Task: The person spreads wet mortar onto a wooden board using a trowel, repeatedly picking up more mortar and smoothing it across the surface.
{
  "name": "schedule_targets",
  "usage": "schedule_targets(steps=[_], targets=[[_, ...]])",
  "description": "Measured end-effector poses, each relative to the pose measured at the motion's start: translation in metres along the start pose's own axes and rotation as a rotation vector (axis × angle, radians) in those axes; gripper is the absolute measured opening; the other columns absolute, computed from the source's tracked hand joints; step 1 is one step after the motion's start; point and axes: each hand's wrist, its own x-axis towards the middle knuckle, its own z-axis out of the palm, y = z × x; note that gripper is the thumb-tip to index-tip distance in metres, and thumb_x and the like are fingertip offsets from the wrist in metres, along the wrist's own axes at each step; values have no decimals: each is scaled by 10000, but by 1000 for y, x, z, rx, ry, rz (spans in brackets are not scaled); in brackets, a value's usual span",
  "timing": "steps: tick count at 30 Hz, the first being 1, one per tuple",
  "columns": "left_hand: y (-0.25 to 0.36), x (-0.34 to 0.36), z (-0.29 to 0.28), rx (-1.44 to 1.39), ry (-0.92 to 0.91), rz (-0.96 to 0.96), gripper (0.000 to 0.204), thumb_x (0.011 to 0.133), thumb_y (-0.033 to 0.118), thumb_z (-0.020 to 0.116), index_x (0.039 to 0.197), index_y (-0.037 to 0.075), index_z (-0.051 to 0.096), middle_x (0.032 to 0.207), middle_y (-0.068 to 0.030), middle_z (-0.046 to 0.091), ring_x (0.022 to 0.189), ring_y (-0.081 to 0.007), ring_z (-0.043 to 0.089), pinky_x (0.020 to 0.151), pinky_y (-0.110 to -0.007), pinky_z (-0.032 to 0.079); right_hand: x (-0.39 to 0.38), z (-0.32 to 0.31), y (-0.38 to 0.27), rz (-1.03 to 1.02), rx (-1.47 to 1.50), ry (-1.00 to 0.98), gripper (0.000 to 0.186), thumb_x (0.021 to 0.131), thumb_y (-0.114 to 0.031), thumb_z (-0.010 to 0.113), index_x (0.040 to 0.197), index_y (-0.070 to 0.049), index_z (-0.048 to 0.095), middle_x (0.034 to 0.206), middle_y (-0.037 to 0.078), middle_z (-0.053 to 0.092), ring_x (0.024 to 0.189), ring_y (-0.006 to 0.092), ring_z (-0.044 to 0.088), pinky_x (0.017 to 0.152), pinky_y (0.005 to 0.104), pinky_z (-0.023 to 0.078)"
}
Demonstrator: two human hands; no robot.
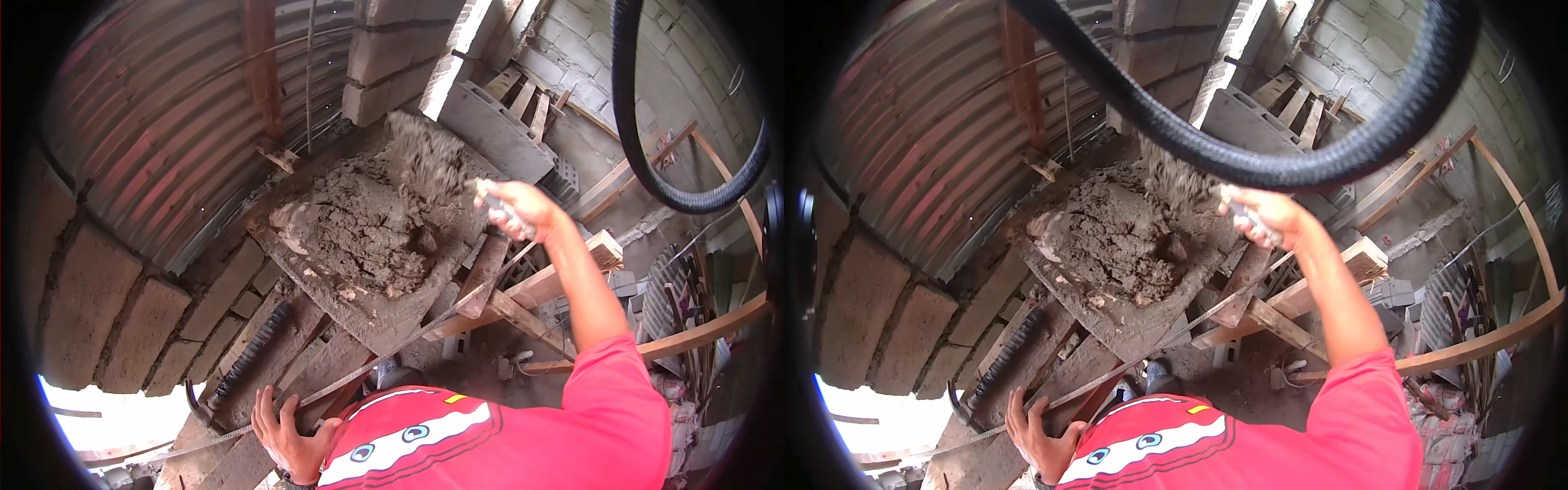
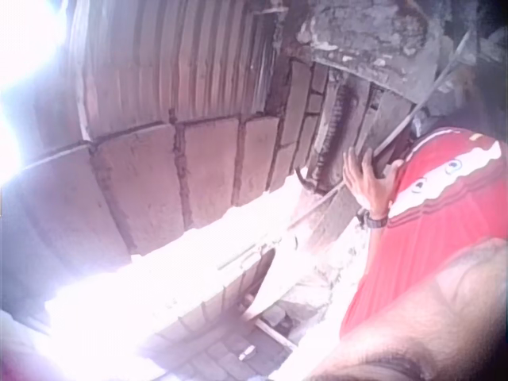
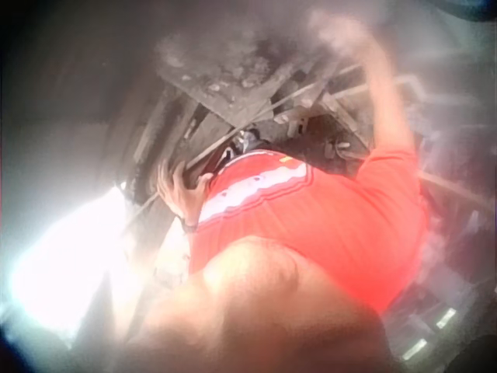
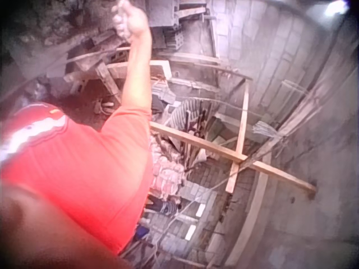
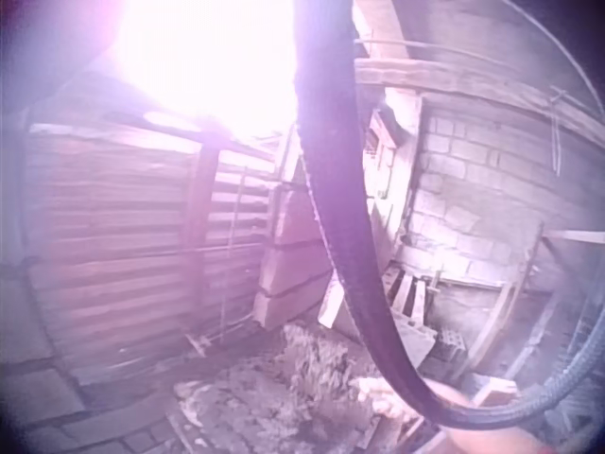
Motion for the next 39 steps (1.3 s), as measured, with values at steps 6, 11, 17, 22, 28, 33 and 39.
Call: schedule_targets(steps=[6,11,17,22,28,33,39], targets=[[-2,-1,3,11,10,-3,847,717,763,854,1196,85,690,1516,-213,556,1427,-485,508,1164,-642,399,-42,35,-56,-398,-182,280,431,1129,-500,576,1179,-86,686,721,-49,545,443,27,409,382,211,327],[0,2,1,-35,6,-14,805,691,681,902,1183,78,697,1561,-209,549,1459,-485,486,1184,-608,384,35,76,25,-937,-959,885,321,1046,-263,684,1264,-58,569,986,282,735,900,460,748,785,554,574],[-2,-1,-1,-27,32,-8,851,683,755,878,1165,72,719,1509,-222,576,1423,-489,514,1159,-621,411,23,99,92,-622,-876,602,355,1070,-255,631,1338,-52,514,951,256,727,886,476,736,779,570,573],[-3,-7,-1,-32,19,-4,783,678,672,912,1158,84,719,1540,-216,558,1434,-481,508,1179,-606,396,-30,163,28,-223,517,24,318,1104,-351,581,1258,-72,584,749,-13,579,501,137,548,429,330,505],[-1,0,3,-28,11,58,773,675,674,914,1143,90,718,1535,-212,560,1441,-474,502,1183,-604,392,64,292,47,125,727,-544,303,1100,-456,587,1080,-155,557,709,-51,554,516,123,513,464,319,445],[-4,-4,5,29,16,58,789,689,708,895,1157,95,726,1518,-213,569,1412,-482,514,1161,-633,403,142,402,26,95,799,-470,306,1126,-436,550,976,-169,545,678,-43,517,512,146,508,470,365,426],[-2,-5,4,25,5,52,789,686,677,910,1183,95,716,1536,-210,557,1419,-473,511,1166,-623,400,195,384,-16,-63,1127,-74,402,1100,-434,516,817,-149,493,671,20,492,540,219,521,508,419,451]])
